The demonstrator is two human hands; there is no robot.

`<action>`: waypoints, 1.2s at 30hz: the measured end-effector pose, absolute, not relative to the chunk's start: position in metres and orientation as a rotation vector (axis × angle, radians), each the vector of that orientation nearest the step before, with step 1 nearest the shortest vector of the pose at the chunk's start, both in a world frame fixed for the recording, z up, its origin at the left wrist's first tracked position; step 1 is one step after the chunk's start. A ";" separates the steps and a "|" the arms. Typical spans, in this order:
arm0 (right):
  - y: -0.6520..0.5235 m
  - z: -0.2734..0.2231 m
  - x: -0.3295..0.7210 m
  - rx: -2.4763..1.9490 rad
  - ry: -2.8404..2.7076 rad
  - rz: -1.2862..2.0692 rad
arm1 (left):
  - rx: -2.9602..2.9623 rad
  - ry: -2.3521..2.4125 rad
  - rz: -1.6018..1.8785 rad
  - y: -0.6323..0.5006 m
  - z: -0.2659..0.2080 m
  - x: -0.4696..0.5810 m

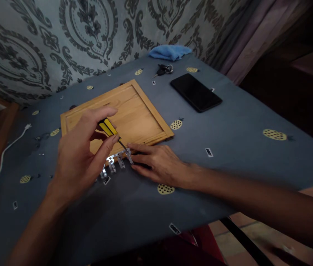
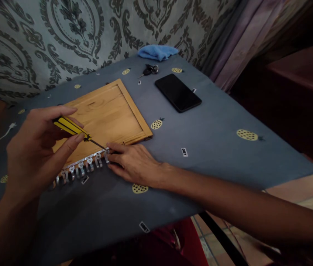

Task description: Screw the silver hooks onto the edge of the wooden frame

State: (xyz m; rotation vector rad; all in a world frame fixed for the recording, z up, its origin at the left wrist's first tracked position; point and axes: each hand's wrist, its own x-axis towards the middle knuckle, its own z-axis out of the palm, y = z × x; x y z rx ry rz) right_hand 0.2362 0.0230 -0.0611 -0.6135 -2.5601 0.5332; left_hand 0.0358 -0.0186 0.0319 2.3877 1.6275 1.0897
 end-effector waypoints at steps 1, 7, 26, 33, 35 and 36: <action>0.023 -0.061 0.236 -0.614 -2.561 0.528 | 2.379 1.606 1.080 -0.019 0.032 0.035; 0.023 -0.061 0.236 -0.613 -2.566 0.499 | 2.331 1.445 1.007 -0.021 0.035 0.035; 0.023 -0.060 0.235 -0.623 -2.570 0.517 | 2.574 1.235 0.860 -0.020 0.046 0.033; 0.024 -0.059 0.236 -0.626 -2.588 0.565 | 2.684 1.511 1.002 -0.016 0.039 0.035; 0.023 -0.059 0.236 -0.633 -2.585 0.563 | 2.636 1.518 1.060 -0.017 0.036 0.035; 0.023 -0.059 0.236 -0.632 -2.585 0.562 | 2.598 1.505 1.107 -0.017 0.035 0.035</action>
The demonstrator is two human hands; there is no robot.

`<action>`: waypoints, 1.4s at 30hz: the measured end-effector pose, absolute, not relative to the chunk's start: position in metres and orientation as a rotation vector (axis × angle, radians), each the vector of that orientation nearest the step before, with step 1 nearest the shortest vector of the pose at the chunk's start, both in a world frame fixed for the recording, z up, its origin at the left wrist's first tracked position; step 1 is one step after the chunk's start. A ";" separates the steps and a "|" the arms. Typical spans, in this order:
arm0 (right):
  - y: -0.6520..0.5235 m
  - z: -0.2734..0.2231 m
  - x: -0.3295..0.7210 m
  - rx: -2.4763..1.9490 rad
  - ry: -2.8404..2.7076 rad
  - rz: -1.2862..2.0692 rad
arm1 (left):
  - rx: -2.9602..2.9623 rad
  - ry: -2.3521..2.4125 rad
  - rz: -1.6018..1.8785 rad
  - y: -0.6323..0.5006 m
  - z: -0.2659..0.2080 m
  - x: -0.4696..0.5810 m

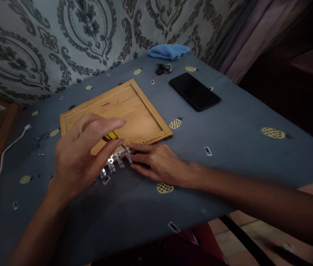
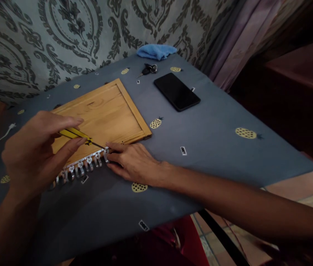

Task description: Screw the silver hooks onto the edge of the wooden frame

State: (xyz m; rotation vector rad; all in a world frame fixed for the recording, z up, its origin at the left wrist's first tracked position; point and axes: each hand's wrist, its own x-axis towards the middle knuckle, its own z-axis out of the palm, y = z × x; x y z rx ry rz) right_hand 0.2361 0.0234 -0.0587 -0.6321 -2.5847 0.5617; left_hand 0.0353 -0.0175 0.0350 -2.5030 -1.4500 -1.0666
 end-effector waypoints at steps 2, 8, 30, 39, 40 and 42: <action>0.023 -0.059 0.236 -0.624 -2.583 0.555 | -2.497 -1.490 -1.175 -0.019 0.033 0.036; 0.024 -0.059 0.236 -0.625 -2.589 0.550 | -2.452 -1.598 -1.099 -0.017 0.032 0.036; 0.023 -0.060 0.236 -0.627 -2.579 0.573 | -2.434 -1.723 -1.311 -0.024 0.041 0.037; 0.024 -0.061 0.236 -0.613 -2.569 0.549 | -2.489 -1.742 -1.262 -0.022 0.035 0.037; 0.023 -0.060 0.236 -0.617 -2.568 0.548 | -2.491 -1.728 -1.246 -0.022 0.035 0.037; 0.023 -0.060 0.236 -0.623 -2.569 0.547 | -2.477 -1.692 -1.171 -0.021 0.036 0.037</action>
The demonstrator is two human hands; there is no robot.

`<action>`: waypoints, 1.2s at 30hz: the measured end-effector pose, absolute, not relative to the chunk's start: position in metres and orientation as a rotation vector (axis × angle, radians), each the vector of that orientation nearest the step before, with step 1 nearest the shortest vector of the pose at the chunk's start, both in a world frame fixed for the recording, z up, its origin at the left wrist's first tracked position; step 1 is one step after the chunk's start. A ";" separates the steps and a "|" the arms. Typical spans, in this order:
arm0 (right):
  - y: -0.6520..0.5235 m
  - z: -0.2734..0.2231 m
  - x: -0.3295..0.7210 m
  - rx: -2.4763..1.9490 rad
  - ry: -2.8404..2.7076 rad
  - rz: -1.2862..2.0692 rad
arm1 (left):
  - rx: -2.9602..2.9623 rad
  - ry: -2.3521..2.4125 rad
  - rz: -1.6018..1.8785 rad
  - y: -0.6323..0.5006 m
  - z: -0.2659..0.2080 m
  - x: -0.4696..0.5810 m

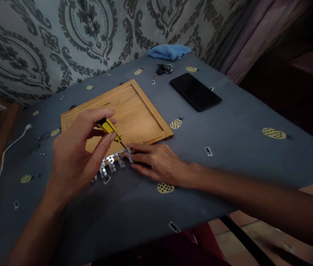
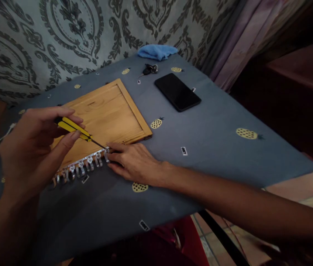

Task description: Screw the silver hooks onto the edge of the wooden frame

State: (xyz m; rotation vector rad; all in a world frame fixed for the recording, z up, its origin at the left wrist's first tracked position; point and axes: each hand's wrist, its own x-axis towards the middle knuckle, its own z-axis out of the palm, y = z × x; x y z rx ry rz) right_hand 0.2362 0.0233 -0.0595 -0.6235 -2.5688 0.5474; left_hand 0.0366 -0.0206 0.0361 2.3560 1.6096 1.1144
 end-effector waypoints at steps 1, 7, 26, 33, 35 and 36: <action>0.023 -0.059 0.236 -0.626 -2.570 0.548 | 2.405 1.637 1.097 -0.020 0.036 0.036; 0.023 -0.061 0.236 -0.619 -2.566 0.537 | 2.496 1.663 1.171 -0.017 0.031 0.035; 0.023 -0.062 0.236 -0.609 -2.563 0.524 | 2.308 1.548 1.268 -0.018 0.030 0.034; 0.024 -0.064 0.236 -0.611 -2.553 0.526 | 2.344 1.613 1.371 -0.019 0.040 0.034; 0.024 -0.065 0.236 -0.608 -2.555 0.539 | 2.329 1.599 1.340 -0.019 0.038 0.034; 0.024 -0.065 0.236 -0.607 -2.553 0.544 | 2.320 1.594 1.320 -0.019 0.037 0.034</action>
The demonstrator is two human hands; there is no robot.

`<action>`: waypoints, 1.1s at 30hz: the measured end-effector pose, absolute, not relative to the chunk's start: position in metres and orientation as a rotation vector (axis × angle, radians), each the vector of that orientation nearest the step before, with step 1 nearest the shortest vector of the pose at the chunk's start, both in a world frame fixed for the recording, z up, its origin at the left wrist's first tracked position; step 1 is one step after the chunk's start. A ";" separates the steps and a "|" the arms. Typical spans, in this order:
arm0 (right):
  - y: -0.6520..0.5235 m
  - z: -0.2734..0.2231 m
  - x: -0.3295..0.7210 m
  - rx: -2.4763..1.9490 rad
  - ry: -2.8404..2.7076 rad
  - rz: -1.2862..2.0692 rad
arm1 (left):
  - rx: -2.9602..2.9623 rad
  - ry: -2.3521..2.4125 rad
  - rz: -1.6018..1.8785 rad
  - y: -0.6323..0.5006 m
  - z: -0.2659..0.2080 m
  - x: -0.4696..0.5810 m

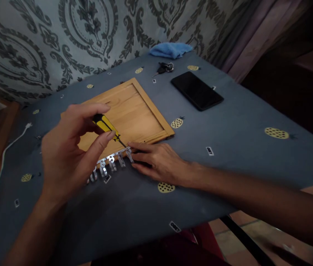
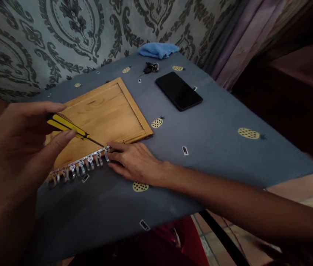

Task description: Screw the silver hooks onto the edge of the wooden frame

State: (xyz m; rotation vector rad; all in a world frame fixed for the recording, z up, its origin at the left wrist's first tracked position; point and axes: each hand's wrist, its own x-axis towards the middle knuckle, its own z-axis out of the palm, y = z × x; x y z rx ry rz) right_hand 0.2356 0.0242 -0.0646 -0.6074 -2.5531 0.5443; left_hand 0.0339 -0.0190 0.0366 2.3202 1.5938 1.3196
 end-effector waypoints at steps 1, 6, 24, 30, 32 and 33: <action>0.024 -0.064 0.236 -0.605 -2.552 0.549 | 2.326 1.590 1.297 -0.019 0.035 0.034; 0.024 -0.062 0.236 -0.612 -2.555 0.558 | 2.383 1.585 1.226 -0.019 0.034 0.034; 0.024 -0.063 0.236 -0.620 -2.559 0.557 | 2.570 1.294 0.998 -0.021 0.047 0.034; 0.024 -0.061 0.236 -0.624 -2.559 0.576 | 2.523 1.138 0.966 -0.020 0.048 0.031; 0.024 -0.061 0.236 -0.621 -2.559 0.576 | 2.498 1.150 0.941 -0.020 0.049 0.029; 0.024 -0.061 0.236 -0.618 -2.561 0.576 | 2.491 1.159 0.929 -0.021 0.049 0.029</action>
